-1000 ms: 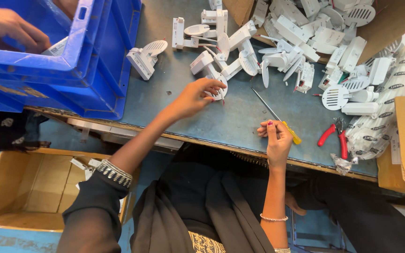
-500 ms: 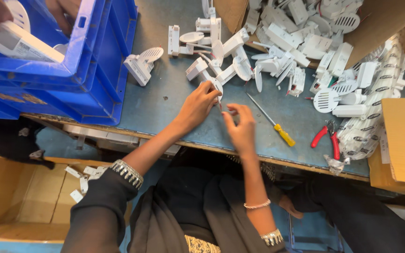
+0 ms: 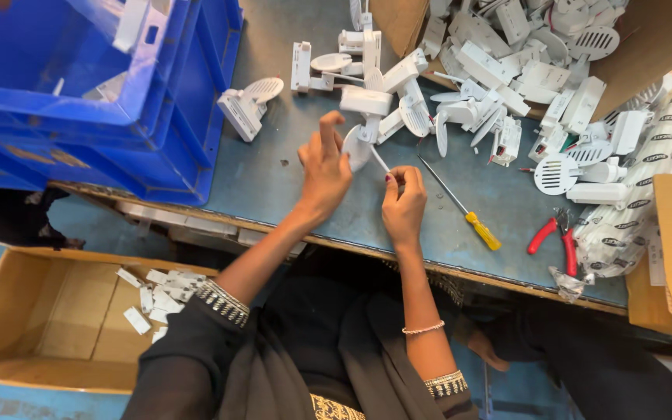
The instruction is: The person assembles white plastic electrical components on a workbench. They connect wires, use a screwdriver to secure parts, and place the finished units into a blue crate. The process is repeated for multiple units.
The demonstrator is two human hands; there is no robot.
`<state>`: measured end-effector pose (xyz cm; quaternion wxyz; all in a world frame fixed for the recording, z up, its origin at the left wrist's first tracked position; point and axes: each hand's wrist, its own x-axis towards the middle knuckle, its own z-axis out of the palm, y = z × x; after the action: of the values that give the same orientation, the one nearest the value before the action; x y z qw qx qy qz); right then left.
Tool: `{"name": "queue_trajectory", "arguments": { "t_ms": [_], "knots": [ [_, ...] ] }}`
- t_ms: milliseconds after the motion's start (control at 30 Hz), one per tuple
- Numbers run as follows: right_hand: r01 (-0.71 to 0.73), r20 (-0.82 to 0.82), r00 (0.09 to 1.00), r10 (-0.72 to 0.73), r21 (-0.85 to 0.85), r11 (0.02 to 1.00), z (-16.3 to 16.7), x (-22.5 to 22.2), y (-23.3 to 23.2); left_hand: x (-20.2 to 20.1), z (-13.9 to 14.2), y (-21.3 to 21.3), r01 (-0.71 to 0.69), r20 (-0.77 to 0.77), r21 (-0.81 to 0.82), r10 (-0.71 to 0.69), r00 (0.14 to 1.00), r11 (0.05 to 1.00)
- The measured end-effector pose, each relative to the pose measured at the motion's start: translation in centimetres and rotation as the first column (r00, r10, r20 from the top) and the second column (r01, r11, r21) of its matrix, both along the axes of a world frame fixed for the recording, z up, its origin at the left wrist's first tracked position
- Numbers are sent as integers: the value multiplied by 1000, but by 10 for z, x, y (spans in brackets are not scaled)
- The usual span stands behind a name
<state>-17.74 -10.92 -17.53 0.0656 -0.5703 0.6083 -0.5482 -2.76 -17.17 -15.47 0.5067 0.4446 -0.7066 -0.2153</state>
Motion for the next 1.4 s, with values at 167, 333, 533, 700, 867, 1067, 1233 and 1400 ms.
{"name": "queue_trajectory", "arguments": {
  "t_ms": [167, 333, 533, 700, 867, 1067, 1233, 1400],
  "knots": [
    [-72, 14, 997, 71, 92, 993, 0, -3, -1, 16, 34, -5, 87, 226, -343, -8, 974, 935],
    [-123, 5, 992, 123, 154, 980, -3, -5, -2, 21, 38, -20, 269, 427, -432, -68, 902, 861],
    [-100, -18, 994, 105, 185, 978, -7, -7, -5, 23, 22, -36, 300, 412, -399, -124, 903, 866],
    [-114, -5, 993, 117, 190, 975, -9, -8, -6, 20, 5, 2, 68, 231, -375, 22, 973, 925],
    [-135, -112, 983, 145, 95, 986, -11, -11, -6, -7, -4, 61, 319, 70, -161, -312, 948, 934],
    [-108, -63, 991, 116, 125, 986, -8, -6, -2, -21, -11, 44, 265, 111, -159, -250, 962, 951],
    [-20, -146, 989, 35, 101, 995, 3, -2, 15, -20, -15, 34, 224, 162, -56, -212, 964, 973],
    [-45, -104, 993, 58, 121, 992, 16, -8, 32, -14, -1, 39, 344, 17, 43, -345, 938, 938]
  ]
}}
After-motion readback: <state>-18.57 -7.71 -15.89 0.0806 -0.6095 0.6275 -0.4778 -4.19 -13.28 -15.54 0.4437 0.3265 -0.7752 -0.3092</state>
